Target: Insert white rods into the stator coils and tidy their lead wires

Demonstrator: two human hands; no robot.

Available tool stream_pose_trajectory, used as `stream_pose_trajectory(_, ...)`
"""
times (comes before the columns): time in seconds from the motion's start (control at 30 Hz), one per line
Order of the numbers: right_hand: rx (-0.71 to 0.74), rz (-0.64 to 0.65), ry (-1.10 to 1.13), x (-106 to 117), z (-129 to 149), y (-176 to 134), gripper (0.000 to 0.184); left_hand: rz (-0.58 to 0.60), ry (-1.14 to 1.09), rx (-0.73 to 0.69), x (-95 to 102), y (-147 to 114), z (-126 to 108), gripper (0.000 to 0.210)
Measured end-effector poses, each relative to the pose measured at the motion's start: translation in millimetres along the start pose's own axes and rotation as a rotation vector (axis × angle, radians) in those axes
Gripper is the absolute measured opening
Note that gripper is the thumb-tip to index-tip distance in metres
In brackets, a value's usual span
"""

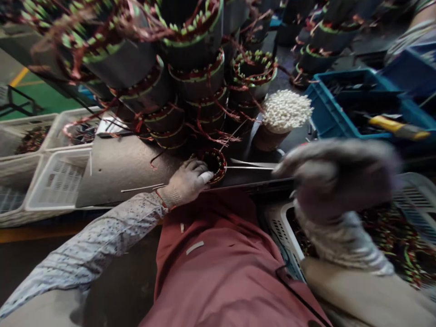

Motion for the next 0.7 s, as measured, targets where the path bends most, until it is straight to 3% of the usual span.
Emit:
stream_pose_trajectory(0.17,-0.195,0.092,0.283,-81,-28,-37,0.026,0.000,-0.042,0.102,-5.8,3,-4,0.037)
stream_pose_trajectory(0.3,-0.371,0.143,0.647,-122,-28,-64,0.022,-0.042,-0.049,0.132,-9.5,1,-4,0.037)
stream_pose_trajectory(0.37,-0.533,0.293,0.815,-131,-21,-83,0.022,-0.062,-0.058,0.139,-9.0,0,-4,0.035)
stream_pose_trajectory(0.47,-0.682,0.667,0.915,-137,-6,-121,0.024,-0.039,-0.085,0.126,-6.9,2,-2,0.034)
stream_pose_trajectory(0.53,-0.600,0.926,0.897,-137,3,-141,0.031,-0.012,-0.096,0.113,-5.4,3,-1,0.034)
stream_pose_trajectory(0.6,-0.385,1.069,0.856,-135,11,-149,0.043,0.002,-0.099,0.103,-4.3,4,1,0.035)
stream_pose_trajectory(0.67,-0.134,1.063,0.783,-127,16,-143,0.045,0.002,-0.099,0.106,-3.5,4,2,0.035)
stream_pose_trajectory(0.7,-0.050,0.997,0.719,-120,15,-136,0.040,0.003,-0.097,0.105,-3.3,4,2,0.035)
Point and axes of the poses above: each hand's wrist, its own y-axis towards the middle knuckle, its own x-axis out of the back of the hand, z = x × y, the point moved 4 cm from there along y, towards the middle knuckle, and after that the axes turned 6 degrees about -x, right-handed, at the moved point
